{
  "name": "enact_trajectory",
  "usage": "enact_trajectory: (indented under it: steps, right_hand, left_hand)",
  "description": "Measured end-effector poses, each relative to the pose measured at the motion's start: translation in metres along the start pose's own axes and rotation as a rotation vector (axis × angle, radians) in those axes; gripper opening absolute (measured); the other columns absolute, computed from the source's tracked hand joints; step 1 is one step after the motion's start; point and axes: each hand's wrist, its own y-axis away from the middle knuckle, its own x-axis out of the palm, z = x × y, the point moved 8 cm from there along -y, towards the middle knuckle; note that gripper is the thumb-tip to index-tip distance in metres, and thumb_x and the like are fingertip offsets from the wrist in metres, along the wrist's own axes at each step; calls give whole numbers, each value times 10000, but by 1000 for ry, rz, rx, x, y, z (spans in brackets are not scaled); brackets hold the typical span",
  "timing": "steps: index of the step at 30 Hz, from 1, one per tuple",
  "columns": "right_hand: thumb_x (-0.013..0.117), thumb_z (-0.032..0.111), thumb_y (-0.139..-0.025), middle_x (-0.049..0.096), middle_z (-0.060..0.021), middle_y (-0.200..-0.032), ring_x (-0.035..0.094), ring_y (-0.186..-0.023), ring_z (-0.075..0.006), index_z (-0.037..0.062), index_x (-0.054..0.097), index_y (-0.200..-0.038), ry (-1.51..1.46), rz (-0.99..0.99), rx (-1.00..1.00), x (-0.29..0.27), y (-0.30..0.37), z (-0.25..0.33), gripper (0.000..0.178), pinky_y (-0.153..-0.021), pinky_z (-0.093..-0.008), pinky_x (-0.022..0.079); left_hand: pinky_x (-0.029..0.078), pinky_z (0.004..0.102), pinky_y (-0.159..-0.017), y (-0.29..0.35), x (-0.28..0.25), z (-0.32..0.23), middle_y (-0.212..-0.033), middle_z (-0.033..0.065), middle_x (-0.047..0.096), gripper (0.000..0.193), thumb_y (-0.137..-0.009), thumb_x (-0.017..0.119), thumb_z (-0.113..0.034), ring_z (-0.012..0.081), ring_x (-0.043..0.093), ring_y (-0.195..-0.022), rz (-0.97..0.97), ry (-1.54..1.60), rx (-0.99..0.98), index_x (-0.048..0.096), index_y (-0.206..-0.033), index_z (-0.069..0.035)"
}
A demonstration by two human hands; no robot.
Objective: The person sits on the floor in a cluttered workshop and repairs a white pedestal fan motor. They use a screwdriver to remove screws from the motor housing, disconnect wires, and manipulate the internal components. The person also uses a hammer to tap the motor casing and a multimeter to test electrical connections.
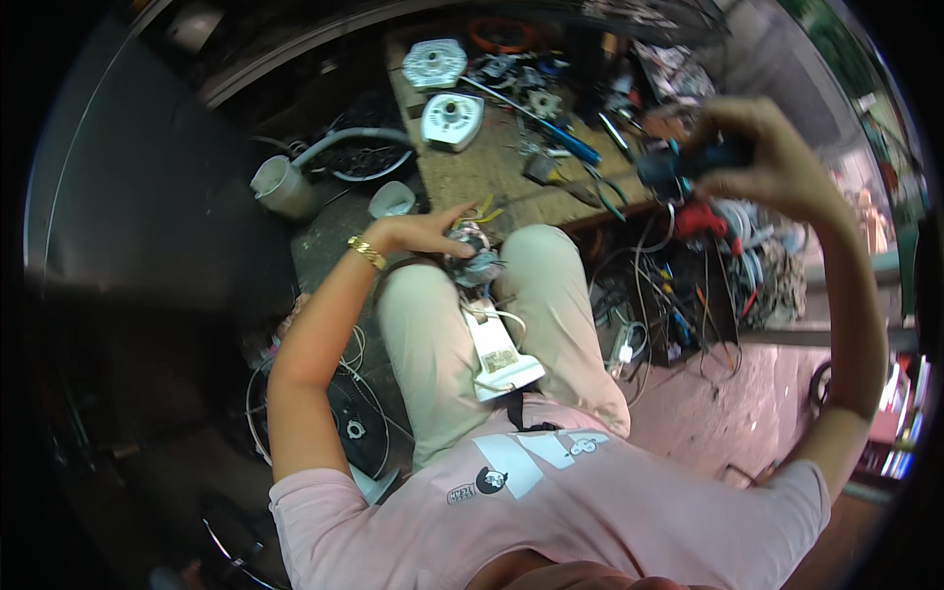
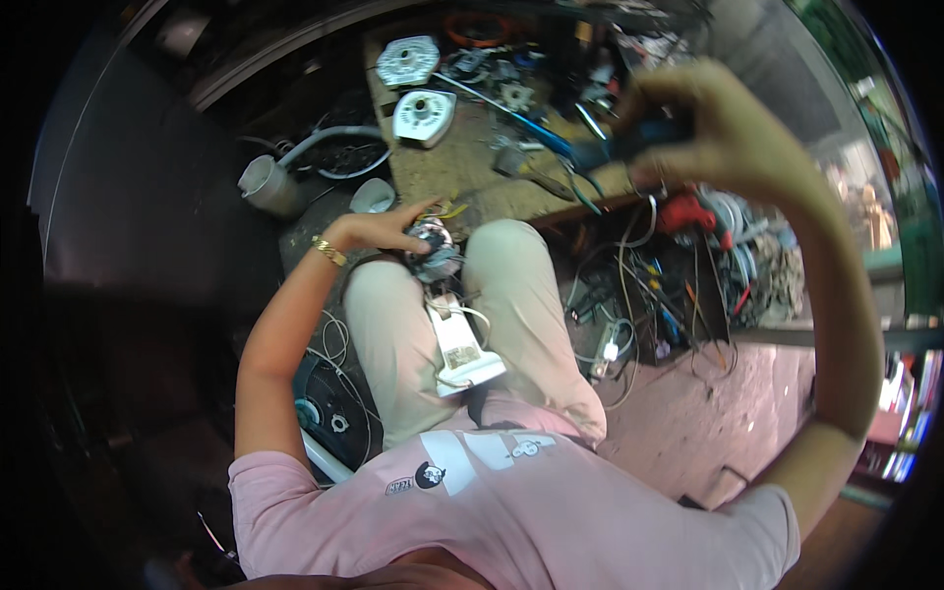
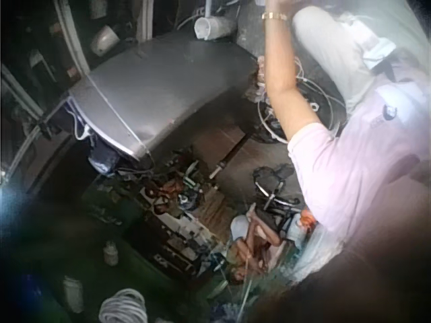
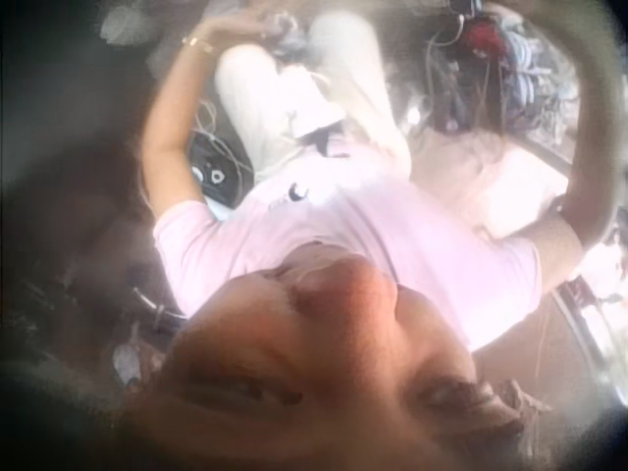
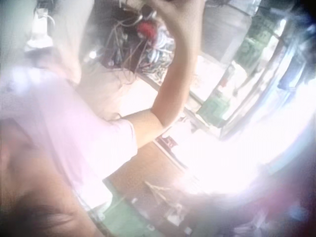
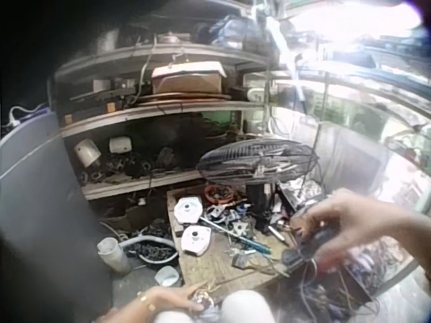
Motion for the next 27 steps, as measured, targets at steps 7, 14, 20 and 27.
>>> enact_trajectory:
  steps: [7,14,20,27]
  right_hand:
    - [823,121,-710,618,-60,-926,592,-754,-108,5,621,-972,-19,-102,-82,-46,-11,-24,350,-657,-263,485]
    - [755,199,-821,620,-76,-969,614,-732,-124,1,580,-1061,-239,-651,-161,-43,20,-109,357,-610,-253,491]
    - [554,358,-966,671,-60,-856,648,-750,-177,-5,643,-1008,-670,-582,690,150,151,-356,376,-670,-344,518]
    - [623,160,-812,508,-220,-1271,591,-1039,-406,45,599,-1203,15,44,797,456,188,-357,409,-894,-470,495]
  left_hand:
    - [373,413,-1071,-5,-59,-206,-1400,186,451,931,-806,746,-455,271,379,-1360,-309,-105,540,256,-1526,-127]
    - [331,185,-539,-66,-35,-280,-805,-49,498,409,-1019,508,-272,14,387,-601,-369,299,614,436,-1385,-104]
    - [279,152,-529,-47,-74,-272,-844,-75,499,336,-1012,509,-243,-12,371,-628,-603,114,604,523,-1311,-89]
    - [274,157,-512,-3,-119,-230,-840,-55,550,292,-993,547,-221,-10,437,-636,-879,-168,495,538,-1241,-68]
